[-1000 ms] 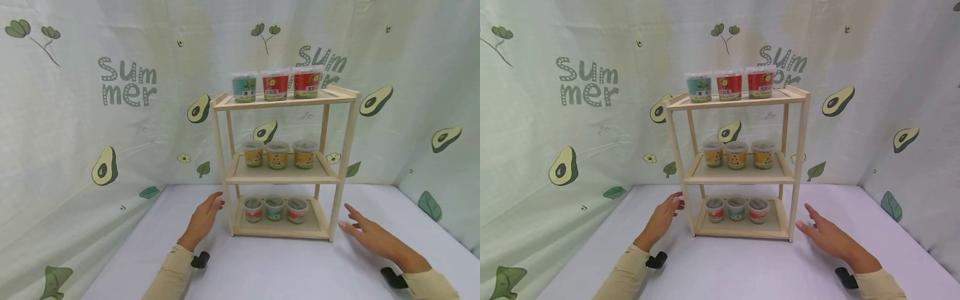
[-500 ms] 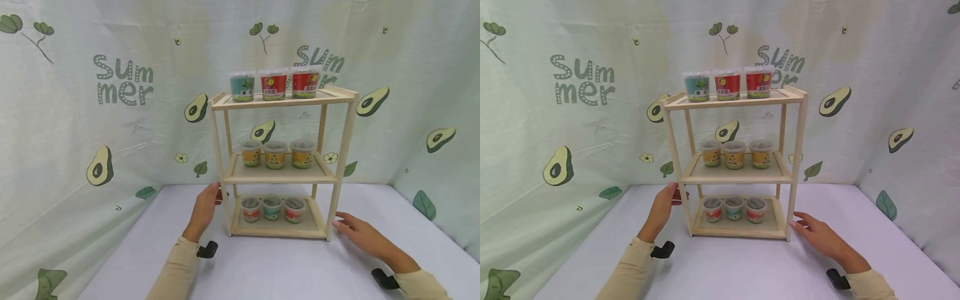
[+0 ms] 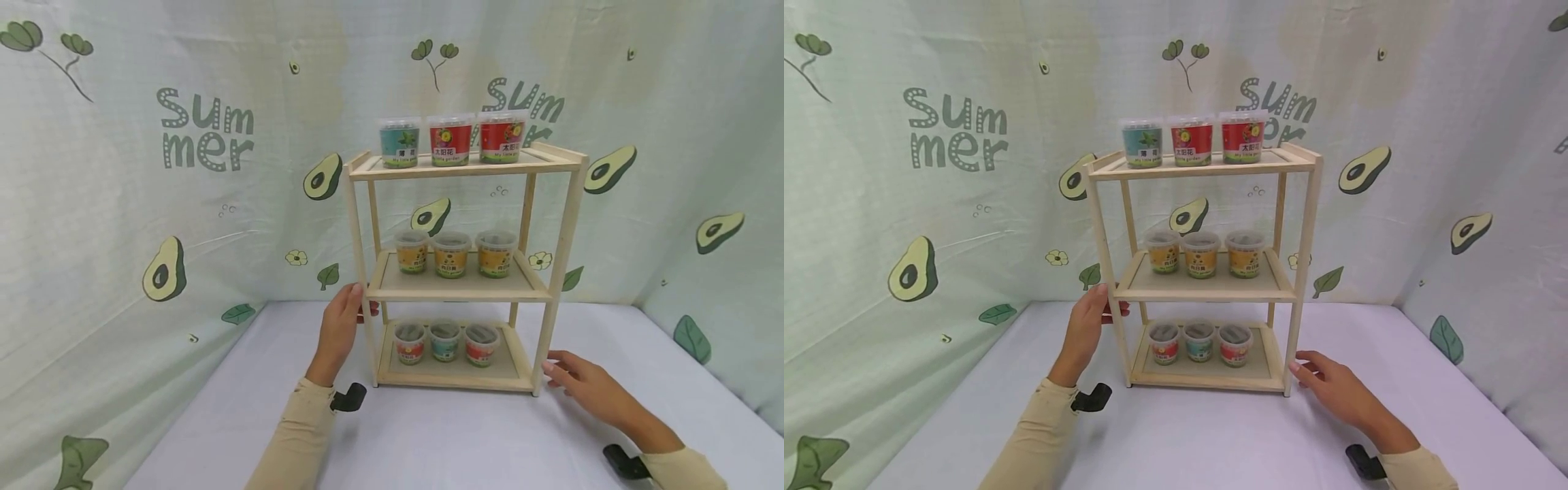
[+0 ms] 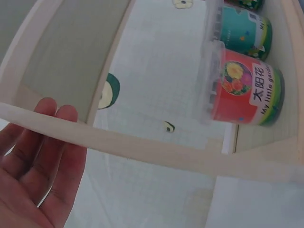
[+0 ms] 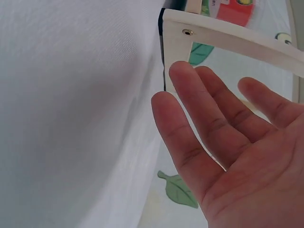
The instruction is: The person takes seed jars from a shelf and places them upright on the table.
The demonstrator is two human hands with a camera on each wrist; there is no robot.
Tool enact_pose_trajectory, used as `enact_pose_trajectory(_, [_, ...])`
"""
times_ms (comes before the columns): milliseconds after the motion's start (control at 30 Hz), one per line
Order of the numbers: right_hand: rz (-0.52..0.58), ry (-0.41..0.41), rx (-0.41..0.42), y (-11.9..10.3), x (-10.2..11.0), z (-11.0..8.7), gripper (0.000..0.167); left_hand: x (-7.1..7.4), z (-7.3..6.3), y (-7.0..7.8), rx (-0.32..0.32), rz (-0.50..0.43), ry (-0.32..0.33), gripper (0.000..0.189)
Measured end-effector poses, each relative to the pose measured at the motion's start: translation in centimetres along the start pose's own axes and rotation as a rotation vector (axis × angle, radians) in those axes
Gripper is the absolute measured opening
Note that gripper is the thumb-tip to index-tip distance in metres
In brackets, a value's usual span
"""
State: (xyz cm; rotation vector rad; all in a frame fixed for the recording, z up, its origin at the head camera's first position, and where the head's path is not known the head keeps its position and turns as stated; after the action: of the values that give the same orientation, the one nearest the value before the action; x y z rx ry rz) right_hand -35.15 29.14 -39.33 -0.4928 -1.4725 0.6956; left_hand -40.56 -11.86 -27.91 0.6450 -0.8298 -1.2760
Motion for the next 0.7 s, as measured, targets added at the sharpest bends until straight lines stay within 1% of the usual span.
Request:
enact_pose_trajectory(100, [0.019, 0.004, 0.001, -0.27, -0.04, -0.17, 0.064, 0.07, 0.17, -0.07, -0.008, -0.001, 0.028, 0.041])
enact_pose_trajectory(200, [0.029, 0.023, 0.017, -0.57, 0.02, -0.41, 0.060, -0.13, 0.46, -0.07, -0.023, -0.030, 0.037, 0.044])
enact_pose_trajectory(300, [0.039, 0.047, 0.031, -0.68, 0.23, -0.55, 0.055, -0.56, 0.79, -0.01, -0.032, -0.059, 0.031, 0.044])
enact_pose_trajectory(467, [0.085, 0.063, 0.024, -0.69, 0.19, -0.51, 0.051, -0.91, 0.83, 0.24, -0.044, -0.083, 0.020, 0.040])
enact_pose_trajectory(633, [0.100, 0.060, -0.010, -0.60, -0.16, -0.45, 0.048, -0.86, 0.69, -0.15, -0.022, -0.084, 0.004, 0.036])
enact_pose_trajectory(700, [0.102, 0.067, -0.006, -0.71, -0.10, -0.49, 0.045, -0.84, 0.71, -0.21, -0.015, -0.092, 0.000, 0.036])
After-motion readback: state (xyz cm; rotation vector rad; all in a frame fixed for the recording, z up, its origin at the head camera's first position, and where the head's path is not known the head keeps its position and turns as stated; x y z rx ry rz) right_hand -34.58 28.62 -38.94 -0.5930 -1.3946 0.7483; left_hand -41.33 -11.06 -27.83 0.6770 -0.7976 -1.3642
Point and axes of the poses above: each hand's wrist, its own z-axis towards the middle knuckle, its own x-axis out of the back of the hand, y = z × x, the point moved 10 cm from there along z, towards the middle knuckle, and after that the axes turned 2 degrees about -x, right-handed, at the moved point
